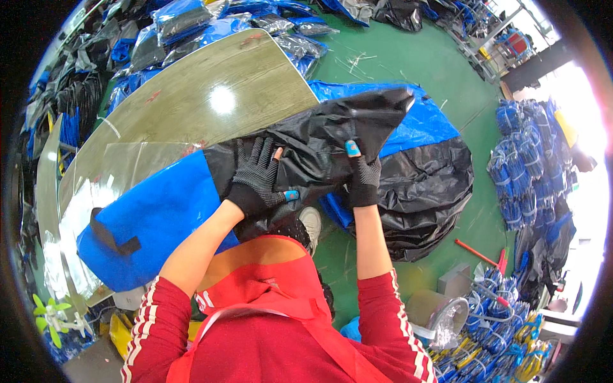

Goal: The person repeatedly folds blue and black plastic bags and places them into clear poly bags on a table. The person handles the bags one at a time, folding them and inserting them into the clear packaging.

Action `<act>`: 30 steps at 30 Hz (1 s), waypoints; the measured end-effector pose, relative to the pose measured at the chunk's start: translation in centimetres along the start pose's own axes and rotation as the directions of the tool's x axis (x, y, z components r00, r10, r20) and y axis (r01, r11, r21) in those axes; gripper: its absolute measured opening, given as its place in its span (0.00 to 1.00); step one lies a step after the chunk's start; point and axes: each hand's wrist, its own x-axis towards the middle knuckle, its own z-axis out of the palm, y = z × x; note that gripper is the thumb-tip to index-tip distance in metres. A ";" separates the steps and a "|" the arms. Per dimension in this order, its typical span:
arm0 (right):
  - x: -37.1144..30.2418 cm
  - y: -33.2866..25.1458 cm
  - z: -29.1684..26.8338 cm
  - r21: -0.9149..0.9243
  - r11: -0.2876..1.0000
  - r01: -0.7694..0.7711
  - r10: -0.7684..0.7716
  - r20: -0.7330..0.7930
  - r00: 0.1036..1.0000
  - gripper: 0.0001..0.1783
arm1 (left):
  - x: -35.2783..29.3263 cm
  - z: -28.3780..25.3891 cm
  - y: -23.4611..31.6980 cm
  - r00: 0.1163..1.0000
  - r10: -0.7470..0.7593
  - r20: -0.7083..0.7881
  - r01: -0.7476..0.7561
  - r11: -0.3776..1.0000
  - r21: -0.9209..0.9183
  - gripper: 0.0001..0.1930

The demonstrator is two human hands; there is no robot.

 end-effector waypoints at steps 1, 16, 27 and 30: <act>-1.9 -0.5 2.2 0.007 0.982 0.189 -0.189 0.066 0.980 0.24 | -0.2 0.5 -0.2 1.000 0.009 -0.001 -0.009 0.998 0.060 0.54; -12.6 -0.4 16.2 -0.392 0.193 0.900 0.109 0.920 0.377 0.38 | -14.3 -14.3 -4.3 0.949 -0.189 -0.251 0.223 0.968 0.114 0.27; -8.4 5.7 20.1 -0.726 -0.192 0.660 -0.199 0.688 0.698 0.36 | -15.1 -4.1 -9.8 0.955 -0.247 -0.164 0.261 0.963 0.072 0.28; -11.7 6.2 22.4 -0.288 0.082 0.954 -0.285 0.911 0.300 0.37 | -16.2 -10.0 -10.3 0.981 -0.109 0.159 0.099 0.993 0.069 0.29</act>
